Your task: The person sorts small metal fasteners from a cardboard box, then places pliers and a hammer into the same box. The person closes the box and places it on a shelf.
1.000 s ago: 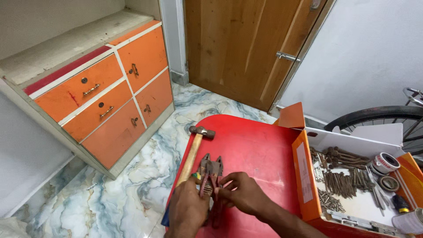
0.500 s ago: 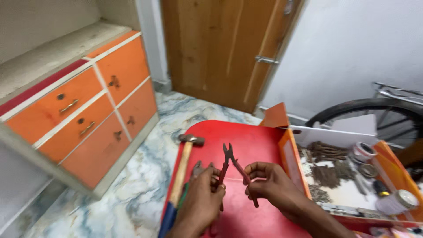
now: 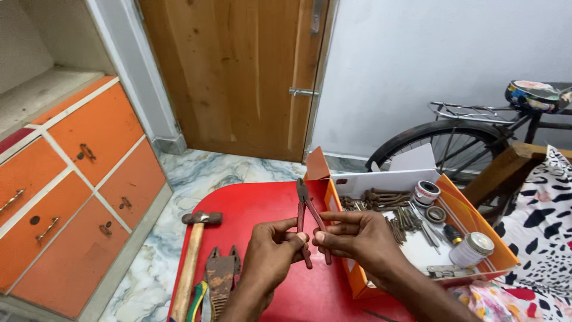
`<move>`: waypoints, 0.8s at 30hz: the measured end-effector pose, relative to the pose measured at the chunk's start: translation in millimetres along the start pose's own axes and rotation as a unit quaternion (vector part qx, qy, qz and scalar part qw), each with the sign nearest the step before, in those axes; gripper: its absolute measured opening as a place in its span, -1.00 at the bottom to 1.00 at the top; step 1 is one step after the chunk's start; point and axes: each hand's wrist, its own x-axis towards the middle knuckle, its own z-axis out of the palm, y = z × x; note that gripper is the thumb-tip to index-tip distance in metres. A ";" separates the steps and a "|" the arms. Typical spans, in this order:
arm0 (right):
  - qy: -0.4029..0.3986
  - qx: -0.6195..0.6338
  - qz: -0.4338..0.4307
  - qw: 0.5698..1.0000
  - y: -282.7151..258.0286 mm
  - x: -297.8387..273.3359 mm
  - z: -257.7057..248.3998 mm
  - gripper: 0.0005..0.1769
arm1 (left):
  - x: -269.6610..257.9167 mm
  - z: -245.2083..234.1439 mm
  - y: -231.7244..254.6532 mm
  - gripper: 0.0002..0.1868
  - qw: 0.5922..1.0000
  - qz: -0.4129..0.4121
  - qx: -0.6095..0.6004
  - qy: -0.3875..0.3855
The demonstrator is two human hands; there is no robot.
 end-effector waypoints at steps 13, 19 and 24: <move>0.028 0.036 0.014 0.999 12.4 -9.6 -79.2 -0.53 | 15.1 56.9 -17.1 -0.53 0.999 -0.005 0.049 0.014; 0.029 0.053 0.017 0.998 17.6 -17.4 -89.5 -0.57 | 12.1 119.0 -24.0 -0.54 0.998 -0.051 -0.017 0.020; 0.003 0.008 -0.020 1.000 24.7 -25.0 -114.6 -0.55 | 12.0 156.0 -34.8 -0.56 0.998 -0.024 0.018 0.054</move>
